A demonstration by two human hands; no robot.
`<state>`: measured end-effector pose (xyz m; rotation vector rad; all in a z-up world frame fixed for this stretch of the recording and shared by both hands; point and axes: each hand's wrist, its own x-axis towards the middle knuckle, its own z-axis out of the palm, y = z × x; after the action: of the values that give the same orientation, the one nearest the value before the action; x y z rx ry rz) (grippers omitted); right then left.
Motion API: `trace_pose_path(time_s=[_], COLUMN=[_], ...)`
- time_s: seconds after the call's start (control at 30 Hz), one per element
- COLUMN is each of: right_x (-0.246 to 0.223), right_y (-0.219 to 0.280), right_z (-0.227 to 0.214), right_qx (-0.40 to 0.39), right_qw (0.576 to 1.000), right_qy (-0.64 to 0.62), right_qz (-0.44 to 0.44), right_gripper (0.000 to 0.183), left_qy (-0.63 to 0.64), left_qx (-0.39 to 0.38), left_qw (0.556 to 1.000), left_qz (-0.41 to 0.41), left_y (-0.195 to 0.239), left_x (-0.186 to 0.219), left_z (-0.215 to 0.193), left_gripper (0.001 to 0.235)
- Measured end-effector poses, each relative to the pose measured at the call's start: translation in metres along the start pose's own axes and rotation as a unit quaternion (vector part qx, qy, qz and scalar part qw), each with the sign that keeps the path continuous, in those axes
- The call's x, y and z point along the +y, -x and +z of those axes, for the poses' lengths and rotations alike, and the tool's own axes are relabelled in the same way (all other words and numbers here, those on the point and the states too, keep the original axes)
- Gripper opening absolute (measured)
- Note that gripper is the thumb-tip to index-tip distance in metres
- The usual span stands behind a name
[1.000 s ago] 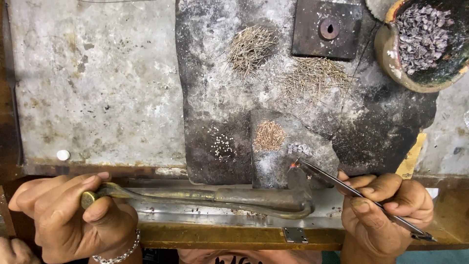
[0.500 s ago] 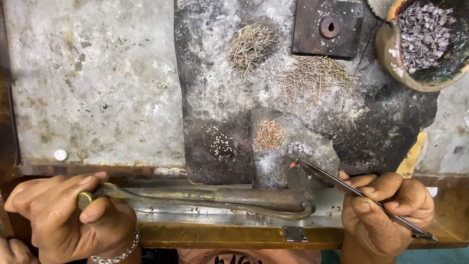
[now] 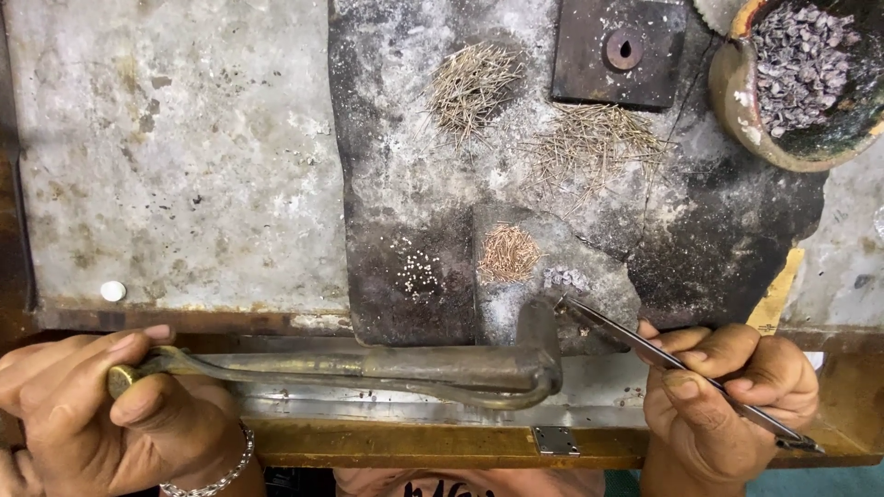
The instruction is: The person uses a blowtorch and tweezers to heat and fuse small metal pieces on a workbench. They repeatedly apply the flame to individual pieces, moving them with tweezers to ensure even heating and joining.
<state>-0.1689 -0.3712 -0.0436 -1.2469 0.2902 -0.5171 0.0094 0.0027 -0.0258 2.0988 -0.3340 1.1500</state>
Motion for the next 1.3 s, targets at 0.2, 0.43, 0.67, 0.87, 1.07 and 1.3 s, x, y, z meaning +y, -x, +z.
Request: trace_pose_path(time_s=[0.2,0.43,0.67,0.87,1.07,1.3], right_x=[0.002,-0.031,-0.023,-0.038,-0.074,-0.055], right_y=[0.0,0.005,0.036,0.031,-0.002,-0.026], right_z=[-0.003,0.002,0.068,0.082,0.02,0.026], right_qx=[0.002,-0.083,-0.133,-0.14,-0.268,-0.012], right_qw=[1.0,0.98,0.979,0.943,0.954,0.912], right_qy=[-0.014,-0.18,0.132,0.266,0.118,0.384], right_qz=[-0.001,0.0,0.078,0.143,0.062,-0.145], right_gripper=[0.03,0.036,0.03,0.028,0.016,0.041], left_qy=[0.001,0.058,0.037,0.026,0.011,0.005], left_qx=[0.014,0.054,0.027,-0.027,-0.028,-0.009], left_qw=[1.0,0.997,0.999,0.999,0.999,1.0], left_qz=[0.01,-0.016,0.01,0.036,0.038,0.018], left_y=[-0.002,0.003,-0.004,-0.007,-0.009,-0.008], left_x=[0.0,-0.013,-0.005,-0.006,-0.008,-0.007], left_z=[0.002,-0.001,0.001,-0.01,-0.012,-0.011], left_gripper=[0.045,0.058,0.05,0.042,0.043,0.042])
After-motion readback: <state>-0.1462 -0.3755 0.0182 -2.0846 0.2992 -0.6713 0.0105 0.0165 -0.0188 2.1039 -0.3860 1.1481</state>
